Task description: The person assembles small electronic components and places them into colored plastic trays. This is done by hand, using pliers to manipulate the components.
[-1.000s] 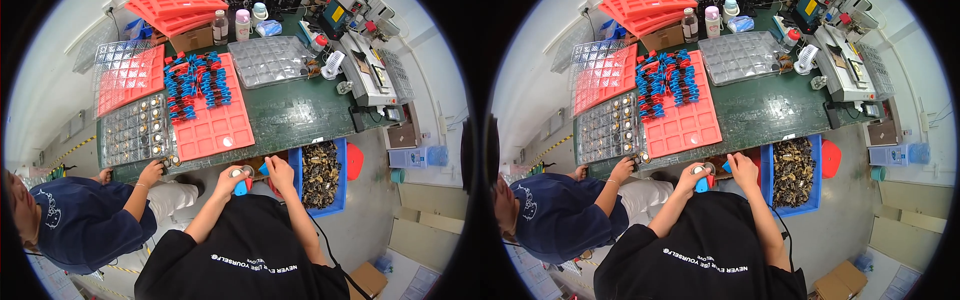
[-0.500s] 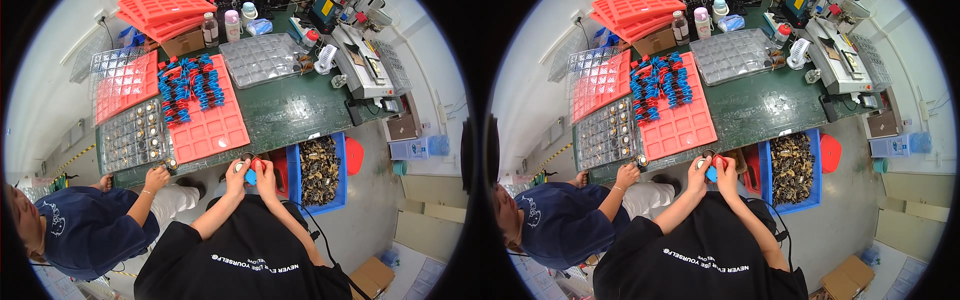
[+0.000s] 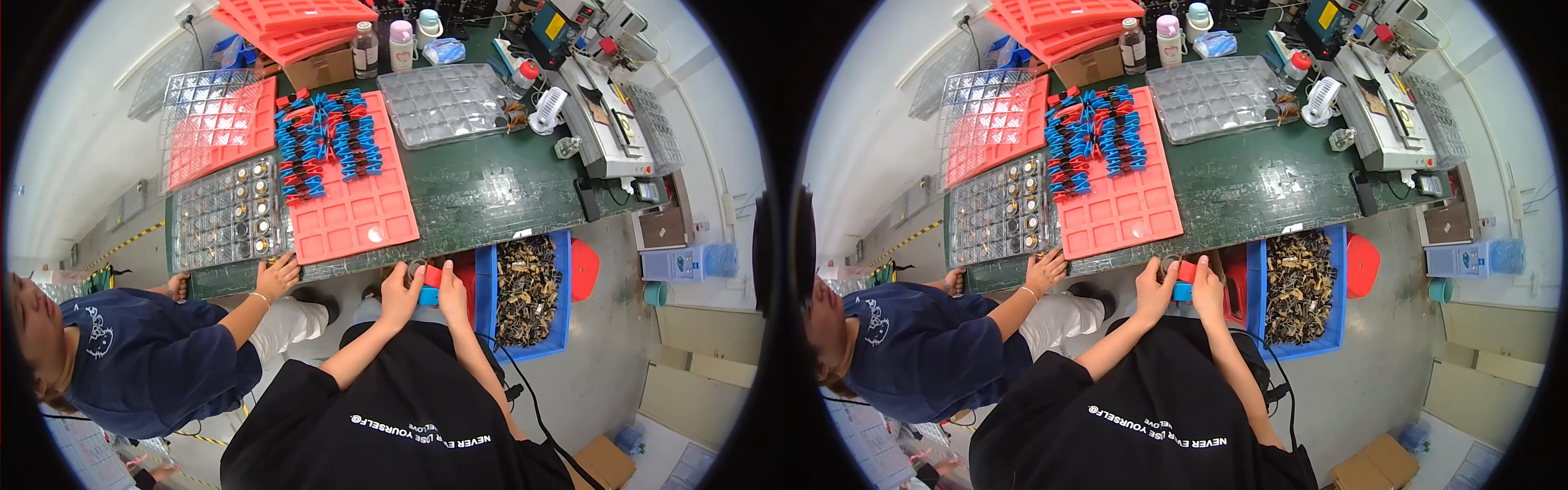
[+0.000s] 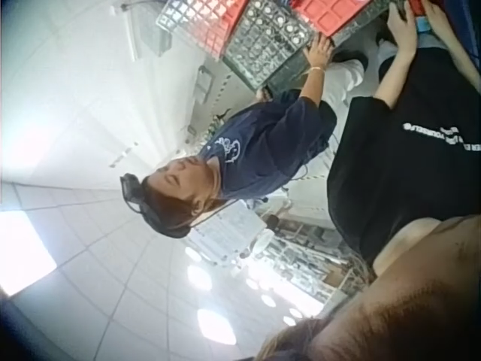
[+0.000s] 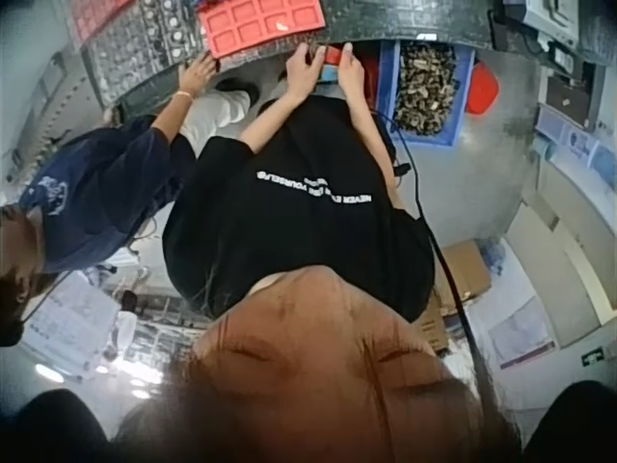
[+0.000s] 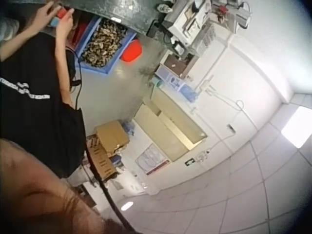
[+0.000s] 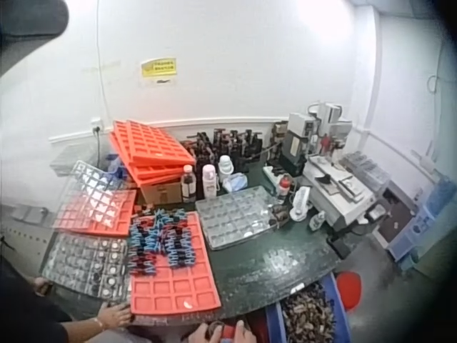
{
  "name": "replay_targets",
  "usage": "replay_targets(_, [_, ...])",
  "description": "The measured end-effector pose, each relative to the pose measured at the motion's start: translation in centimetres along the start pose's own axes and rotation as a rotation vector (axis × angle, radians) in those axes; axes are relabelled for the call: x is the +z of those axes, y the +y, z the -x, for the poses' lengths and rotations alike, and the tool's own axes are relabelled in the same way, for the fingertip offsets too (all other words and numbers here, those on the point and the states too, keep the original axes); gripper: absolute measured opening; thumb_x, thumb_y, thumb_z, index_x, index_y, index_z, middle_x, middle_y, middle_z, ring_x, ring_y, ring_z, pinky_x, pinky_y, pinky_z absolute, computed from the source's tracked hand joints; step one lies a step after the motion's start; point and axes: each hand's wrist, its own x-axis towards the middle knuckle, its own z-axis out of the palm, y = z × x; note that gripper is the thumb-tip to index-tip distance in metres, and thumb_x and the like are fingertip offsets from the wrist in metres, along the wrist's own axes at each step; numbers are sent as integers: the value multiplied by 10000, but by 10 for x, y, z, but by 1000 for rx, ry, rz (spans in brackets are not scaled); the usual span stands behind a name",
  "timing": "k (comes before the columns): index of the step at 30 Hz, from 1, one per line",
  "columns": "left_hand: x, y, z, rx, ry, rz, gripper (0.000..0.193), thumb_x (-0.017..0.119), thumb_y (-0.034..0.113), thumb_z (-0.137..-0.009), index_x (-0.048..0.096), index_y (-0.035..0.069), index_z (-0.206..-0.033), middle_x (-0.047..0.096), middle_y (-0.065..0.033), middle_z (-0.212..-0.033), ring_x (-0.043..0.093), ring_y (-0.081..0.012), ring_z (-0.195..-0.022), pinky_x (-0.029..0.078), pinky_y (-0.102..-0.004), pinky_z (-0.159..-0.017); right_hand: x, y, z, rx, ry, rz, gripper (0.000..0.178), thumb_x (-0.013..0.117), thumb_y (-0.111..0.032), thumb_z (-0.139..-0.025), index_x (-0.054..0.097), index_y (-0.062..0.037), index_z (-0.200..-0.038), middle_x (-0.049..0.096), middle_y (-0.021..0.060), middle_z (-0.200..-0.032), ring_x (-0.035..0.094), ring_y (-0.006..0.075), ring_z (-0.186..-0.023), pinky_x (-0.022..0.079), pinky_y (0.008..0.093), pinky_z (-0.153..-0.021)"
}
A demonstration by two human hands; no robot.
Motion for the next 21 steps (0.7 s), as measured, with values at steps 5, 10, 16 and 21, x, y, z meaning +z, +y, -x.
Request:
replay_targets(5, [5, 2, 0, 88, 19, -59, 321, 624, 246, -861, 449, 10, -733, 467, -153, -611, 443, -302, -514, 397, -371, -507, 5, 1, -2, -120, 121, -74, 632, 292, -477, -968, 635, 41, -859, 631, 228, -743, 620, 361, -686, 453, 431, -640])
replay_targets(10, [7, -4, 1, 79, 19, 19, 326, 620, 250, -867, 445, 9, -733, 447, -139, -595, 419, -251, -502, 386, -344, -497, 7, 1, -6, -138, 185, -48, 581, 354, -457, -959, 636, 22, -792, 600, 215, -659, 601, 340, -622, 426, 424, -583])
replay_targets(16, [-10, -38, -11, -186, 144, 151, 340, 612, 264, -880, 454, 4, -729, 458, -85, -556, 431, -124, -486, 370, -310, -468, 7, 32, -29, -87, 176, 223, 609, 358, -531, -927, 624, -4, -775, 615, 214, -702, 607, 383, -701, 442, 464, -631])
replay_targets(21, [-56, -89, -20, -347, 283, 167, 314, 568, 297, -909, 527, 21, -765, 459, -18, -532, 481, -93, -431, 358, -275, -381, 19, 78, -59, 98, -47, 527, 667, 251, -608, -906, 610, -51, -981, 637, 205, -968, 600, 401, -921, 456, 508, -782])
